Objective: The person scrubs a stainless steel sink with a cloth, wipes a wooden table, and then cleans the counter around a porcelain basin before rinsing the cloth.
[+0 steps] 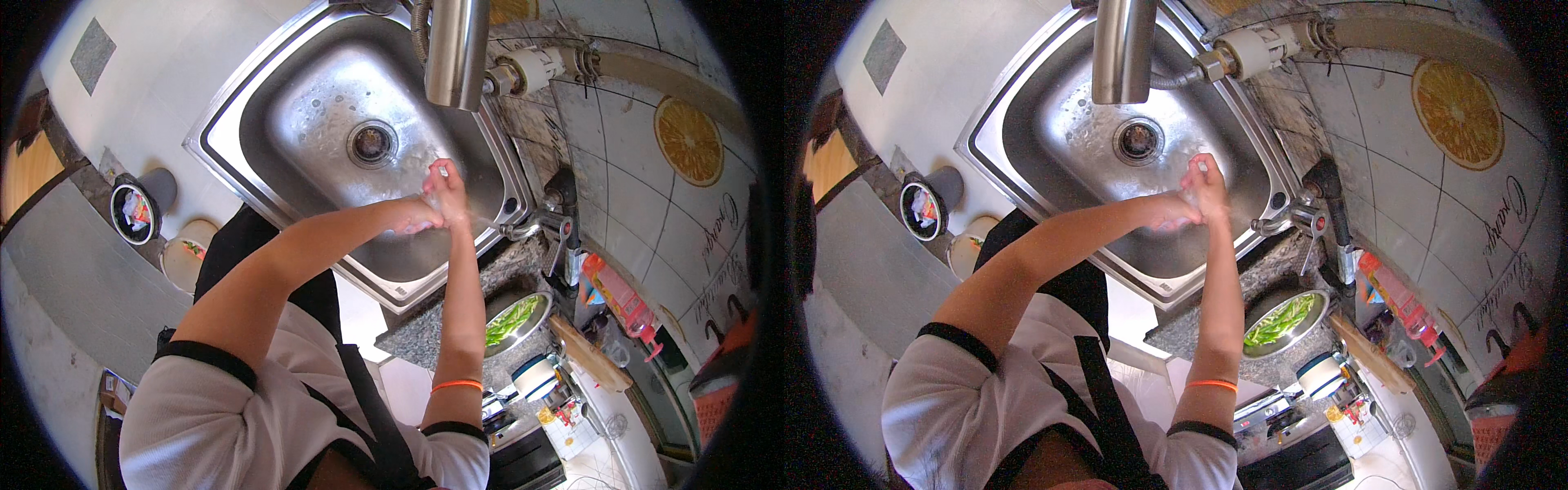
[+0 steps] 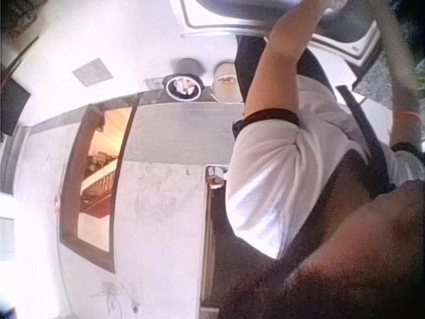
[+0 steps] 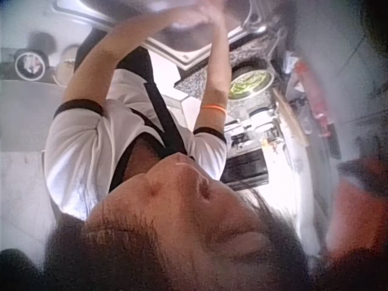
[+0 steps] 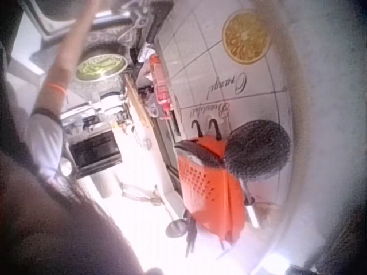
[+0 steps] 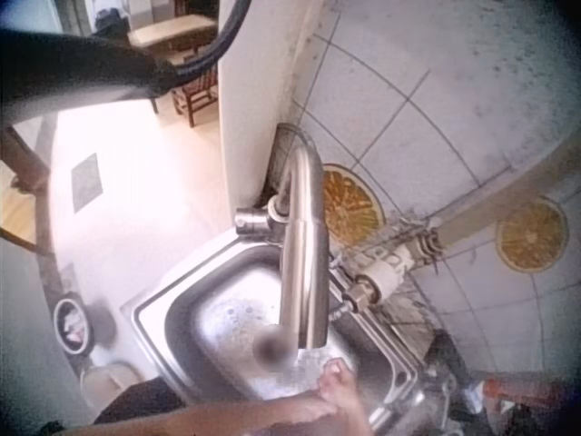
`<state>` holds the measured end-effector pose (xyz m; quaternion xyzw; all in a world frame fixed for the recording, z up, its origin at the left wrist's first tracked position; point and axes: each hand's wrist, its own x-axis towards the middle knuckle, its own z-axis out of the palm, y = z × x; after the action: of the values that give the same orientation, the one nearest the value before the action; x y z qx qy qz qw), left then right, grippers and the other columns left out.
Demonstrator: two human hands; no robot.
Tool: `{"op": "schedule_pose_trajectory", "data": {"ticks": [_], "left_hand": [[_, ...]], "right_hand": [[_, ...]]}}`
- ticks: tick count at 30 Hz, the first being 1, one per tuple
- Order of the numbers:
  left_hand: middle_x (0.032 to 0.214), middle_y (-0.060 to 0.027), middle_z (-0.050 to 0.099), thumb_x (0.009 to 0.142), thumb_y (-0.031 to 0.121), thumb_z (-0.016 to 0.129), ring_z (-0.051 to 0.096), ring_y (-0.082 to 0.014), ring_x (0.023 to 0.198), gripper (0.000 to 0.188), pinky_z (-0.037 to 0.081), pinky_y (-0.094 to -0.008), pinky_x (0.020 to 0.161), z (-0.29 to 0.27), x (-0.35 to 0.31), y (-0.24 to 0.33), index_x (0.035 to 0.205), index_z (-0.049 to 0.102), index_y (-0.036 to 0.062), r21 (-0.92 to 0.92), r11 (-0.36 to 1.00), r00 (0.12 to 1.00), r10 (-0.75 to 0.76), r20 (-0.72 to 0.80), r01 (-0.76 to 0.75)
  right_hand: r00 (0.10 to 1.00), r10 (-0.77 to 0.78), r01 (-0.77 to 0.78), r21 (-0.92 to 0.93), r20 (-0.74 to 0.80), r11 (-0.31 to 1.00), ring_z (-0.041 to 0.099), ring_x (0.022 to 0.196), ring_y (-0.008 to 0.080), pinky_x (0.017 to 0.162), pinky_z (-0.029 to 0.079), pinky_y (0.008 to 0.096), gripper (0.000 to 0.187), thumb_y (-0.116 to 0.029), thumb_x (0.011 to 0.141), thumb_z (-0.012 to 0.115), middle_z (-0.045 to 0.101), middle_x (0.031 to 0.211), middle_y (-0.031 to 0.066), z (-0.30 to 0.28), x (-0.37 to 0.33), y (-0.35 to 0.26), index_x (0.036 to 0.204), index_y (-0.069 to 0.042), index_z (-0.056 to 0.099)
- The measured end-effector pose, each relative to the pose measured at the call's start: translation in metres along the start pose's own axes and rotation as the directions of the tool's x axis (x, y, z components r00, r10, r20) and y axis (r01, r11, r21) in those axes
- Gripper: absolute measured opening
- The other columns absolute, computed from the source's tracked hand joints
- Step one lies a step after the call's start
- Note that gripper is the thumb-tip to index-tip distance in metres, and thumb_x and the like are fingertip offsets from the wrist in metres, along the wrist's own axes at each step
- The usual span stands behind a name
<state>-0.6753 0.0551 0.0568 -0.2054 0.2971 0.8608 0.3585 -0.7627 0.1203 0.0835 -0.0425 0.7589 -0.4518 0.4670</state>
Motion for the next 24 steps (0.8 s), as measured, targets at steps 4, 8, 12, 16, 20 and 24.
{"op": "schedule_pose_trajectory", "data": {"ticks": [4, 8, 12, 16, 20, 24], "left_hand": [[0.07, -0.0133, 0.058, 0.065, 0.027, 0.063, 0.058, -0.0269, 0.066, 0.031, 0.046, -0.0379, 0.061, 0.008, 0.009, -0.016, 0.08, 0.059, 0.0004, 0.408, 0.878, 0.837, 0.409, -0.363, -0.251], [0.088, -0.0217, 0.061, 0.066, 0.03, 0.061, 0.059, -0.0345, 0.085, 0.033, 0.048, -0.0413, 0.072, -0.005, 0.009, -0.008, 0.082, 0.063, 0.0009, 0.739, 0.667, 0.864, 0.312, -0.395, 0.097], [0.083, -0.0216, 0.061, 0.067, 0.024, 0.061, 0.06, -0.0352, 0.082, 0.036, 0.049, -0.0418, 0.071, -0.001, -0.003, 0.004, 0.095, 0.058, 0.0016, 0.804, 0.563, 0.857, 0.304, -0.417, 0.192], [0.1, -0.0222, 0.055, 0.062, 0.015, 0.066, 0.053, -0.0373, 0.095, 0.063, 0.042, -0.043, 0.082, -0.007, 0.004, -0.005, 0.118, 0.039, 0.0101, 0.826, 0.564, 0.742, 0.551, -0.382, 0.006], [0.117, -0.0261, 0.04, 0.061, 0.012, 0.066, 0.04, -0.0408, 0.11, 0.073, 0.037, -0.043, 0.089, -0.013, 0.01, -0.001, 0.125, 0.033, 0.0189, 0.746, 0.655, 0.767, 0.537, -0.351, -0.117], [0.111, -0.016, 0.05, 0.061, 0.009, 0.064, 0.047, -0.0281, 0.105, 0.069, 0.041, -0.0347, 0.084, -0.012, 0.016, 0.007, 0.124, 0.035, 0.0103, 0.395, 0.906, 0.87, 0.315, -0.379, -0.156]], "right_hand": [[0.984, -0.018, -0.014, -0.18, -0.179, 0.984, 0.043, 0.052, 0.0079, 0.045, 0.036, 0.0238, 0.007, -0.013, 0.089, 0.043, 0.048, 0.06, 0.0006, 0.012, 0.007, 0.0, 0.085, -0.008, 0.045], [0.915, 0.052, -0.075, -0.042, -0.4, 0.996, 0.043, 0.047, 0.0103, 0.042, 0.036, 0.026, 0.006, -0.011, 0.088, 0.042, 0.051, 0.067, 0.0041, 0.013, 0.022, 0.04, 0.083, -0.007, 0.044], [0.827, 0.163, -0.053, 0.214, -0.538, 0.975, 0.045, 0.056, 0.0105, 0.047, 0.038, 0.0271, 0.012, -0.018, 0.09, 0.045, 0.049, 0.069, 0.003, 0.013, 0.024, 0.059, 0.084, -0.008, 0.046], [0.868, 0.286, -0.081, 0.452, -0.406, 0.888, 0.053, 0.081, 0.0168, 0.067, 0.044, 0.0298, 0.023, -0.027, 0.089, 0.046, 0.054, 0.093, 0.0058, 0.009, 0.009, 0.061, 0.101, -0.007, 0.046], [0.954, 0.293, -0.163, 0.701, -0.068, 0.694, 0.049, 0.103, 0.019, 0.081, 0.043, 0.0316, 0.041, -0.029, 0.086, 0.052, 0.048, 0.114, 0.0076, 0.01, -0.021, 0.057, 0.119, -0.011, 0.037], [0.92, 0.237, 0.026, 0.652, -0.311, 0.757, 0.051, 0.098, 0.0175, 0.079, 0.043, 0.0304, 0.034, -0.02, 0.082, 0.059, 0.05, 0.11, 0.0065, 0.013, -0.033, 0.057, 0.11, -0.012, 0.041]]}}
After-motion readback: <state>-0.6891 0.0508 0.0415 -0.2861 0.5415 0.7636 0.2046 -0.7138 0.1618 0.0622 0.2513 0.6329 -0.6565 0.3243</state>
